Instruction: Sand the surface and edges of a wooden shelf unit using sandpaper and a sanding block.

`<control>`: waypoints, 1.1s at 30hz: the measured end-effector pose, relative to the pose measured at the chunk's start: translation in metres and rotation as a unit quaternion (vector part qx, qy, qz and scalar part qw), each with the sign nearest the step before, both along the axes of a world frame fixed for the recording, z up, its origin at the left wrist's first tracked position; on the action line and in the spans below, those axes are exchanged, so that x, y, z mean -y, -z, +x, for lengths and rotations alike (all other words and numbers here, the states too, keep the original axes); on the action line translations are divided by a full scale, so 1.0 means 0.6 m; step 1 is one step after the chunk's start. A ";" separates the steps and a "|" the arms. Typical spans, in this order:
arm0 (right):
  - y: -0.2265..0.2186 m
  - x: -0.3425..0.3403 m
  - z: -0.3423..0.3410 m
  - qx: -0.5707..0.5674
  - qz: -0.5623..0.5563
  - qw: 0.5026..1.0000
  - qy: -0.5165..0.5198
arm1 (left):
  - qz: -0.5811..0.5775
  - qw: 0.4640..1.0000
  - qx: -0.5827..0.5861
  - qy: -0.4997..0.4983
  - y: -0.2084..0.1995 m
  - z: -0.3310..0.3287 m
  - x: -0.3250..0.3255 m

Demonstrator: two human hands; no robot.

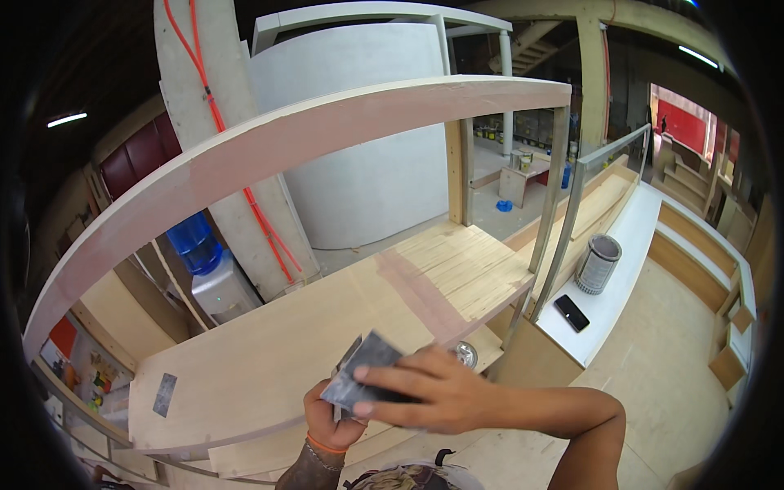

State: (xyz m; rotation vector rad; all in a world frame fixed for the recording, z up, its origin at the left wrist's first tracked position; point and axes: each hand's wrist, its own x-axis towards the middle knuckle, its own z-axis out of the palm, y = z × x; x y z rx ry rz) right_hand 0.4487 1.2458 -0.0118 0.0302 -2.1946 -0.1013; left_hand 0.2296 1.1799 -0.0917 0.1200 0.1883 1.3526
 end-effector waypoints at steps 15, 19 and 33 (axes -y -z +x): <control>-0.319 -0.090 -0.082 -0.023 0.389 0.903 0.181 | -0.027 0.977 -0.157 -0.144 0.011 -0.047 0.047; -0.374 -0.123 -0.114 -0.001 0.506 0.854 0.118 | -0.050 0.983 -0.144 -0.103 0.040 -0.038 0.051; -0.357 -0.189 0.031 0.055 0.460 0.835 0.295 | -0.093 0.981 -0.152 -0.072 0.083 -0.064 0.062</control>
